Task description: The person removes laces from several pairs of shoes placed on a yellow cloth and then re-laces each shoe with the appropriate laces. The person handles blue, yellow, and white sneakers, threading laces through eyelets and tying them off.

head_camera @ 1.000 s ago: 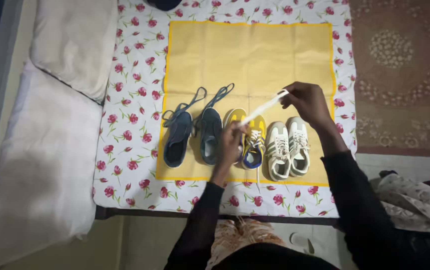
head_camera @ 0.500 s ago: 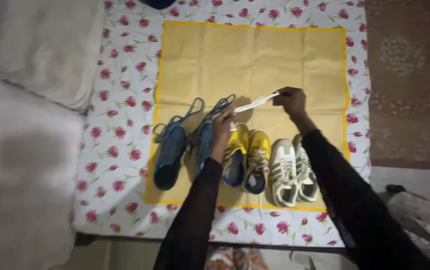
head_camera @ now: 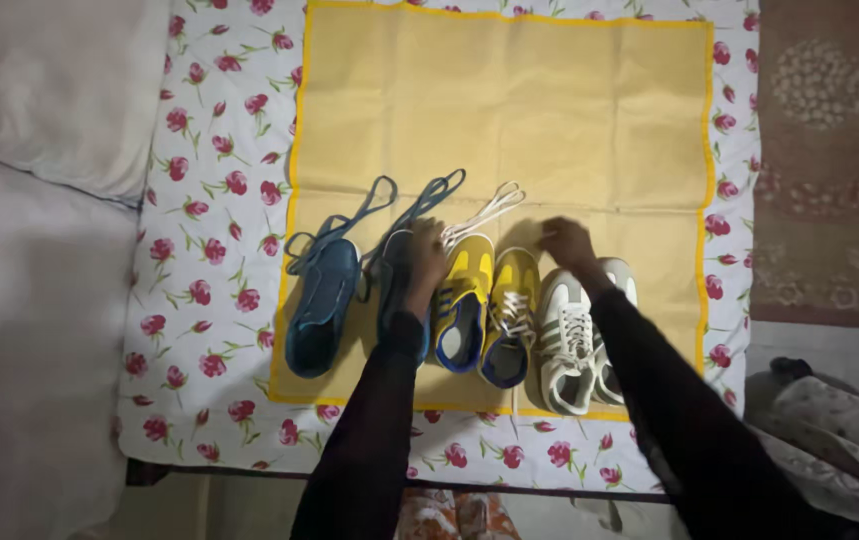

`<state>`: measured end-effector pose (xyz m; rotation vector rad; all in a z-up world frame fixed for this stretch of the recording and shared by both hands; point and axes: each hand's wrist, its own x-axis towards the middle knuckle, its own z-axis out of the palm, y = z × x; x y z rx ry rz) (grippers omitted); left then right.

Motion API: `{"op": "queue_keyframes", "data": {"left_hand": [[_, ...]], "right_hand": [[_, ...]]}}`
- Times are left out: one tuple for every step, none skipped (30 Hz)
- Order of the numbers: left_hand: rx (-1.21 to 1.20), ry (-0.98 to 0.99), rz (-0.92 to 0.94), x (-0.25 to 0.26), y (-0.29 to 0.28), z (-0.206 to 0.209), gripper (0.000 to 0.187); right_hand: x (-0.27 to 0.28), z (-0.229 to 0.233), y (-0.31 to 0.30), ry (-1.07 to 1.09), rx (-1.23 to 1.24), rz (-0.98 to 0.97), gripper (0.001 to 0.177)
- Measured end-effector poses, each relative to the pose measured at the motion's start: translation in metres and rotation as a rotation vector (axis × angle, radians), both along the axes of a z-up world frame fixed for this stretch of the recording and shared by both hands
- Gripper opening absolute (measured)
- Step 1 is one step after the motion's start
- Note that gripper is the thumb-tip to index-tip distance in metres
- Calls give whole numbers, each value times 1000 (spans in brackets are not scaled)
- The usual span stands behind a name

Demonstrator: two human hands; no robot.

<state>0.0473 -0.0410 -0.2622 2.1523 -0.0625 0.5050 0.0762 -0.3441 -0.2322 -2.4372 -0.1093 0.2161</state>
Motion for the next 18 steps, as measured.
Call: {"op": "queue_keyframes", "data": {"left_hand": [[-74, 93, 28, -10, 4, 5, 28], [-145, 179, 56, -17, 9, 11, 28], [-241, 246, 37, -30, 14, 18, 29], [-336, 322, 11, -56, 16, 26, 31], [-552, 516, 41, -80, 12, 34, 33], [-765, 705, 70, -102, 8, 43, 38], [-670, 613, 53, -128, 6, 53, 39], [-576, 514, 37, -147, 2, 61, 41], [-708, 552, 27, -163, -2, 68, 39], [-842, 612, 20, -190, -7, 75, 37], [-764, 636, 28, -211, -12, 79, 36], [-687, 648, 30, -222, -17, 80, 36], [-609, 659, 31, -229, -21, 79, 35], [-706, 654, -37, -234, -28, 76, 35], [-802, 650, -105, -235, -35, 70, 35], [-893, 638, -170, -232, -39, 63, 35], [-838, 659, -192, -228, -46, 55, 36], [-784, 677, -212, -223, -56, 48, 37]], "right_hand": [[-16, 6, -1, -49, 30, 100, 62], [-28, 12, 2, -113, 73, 199, 70], [-45, 20, 7, -183, 111, 285, 77], [-74, 28, 11, -230, 128, 319, 85], [-104, 36, 18, -258, 112, 294, 92], [-129, 42, 25, -259, 80, 237, 100], [-158, 47, 35, -230, 9, 138, 90], [-174, 49, 43, -207, -63, 42, 81], [-173, 48, 51, -120, -93, -11, 73], [-188, 46, 56, -11, -126, -66, 65], [-201, 45, 60, 98, -158, -121, 57], [-202, 43, 63, 22, -98, -78, 43], [-201, 43, 65, -54, -40, -36, 30], [-205, 45, 64, -127, 14, 6, 19], [-211, 50, 62, -125, 37, -37, 20], [-213, 57, 65, -129, 67, -76, 22], [-215, 65, 67, -133, 97, -115, 23], [-214, 77, 69, -165, 71, -145, 23]]}}
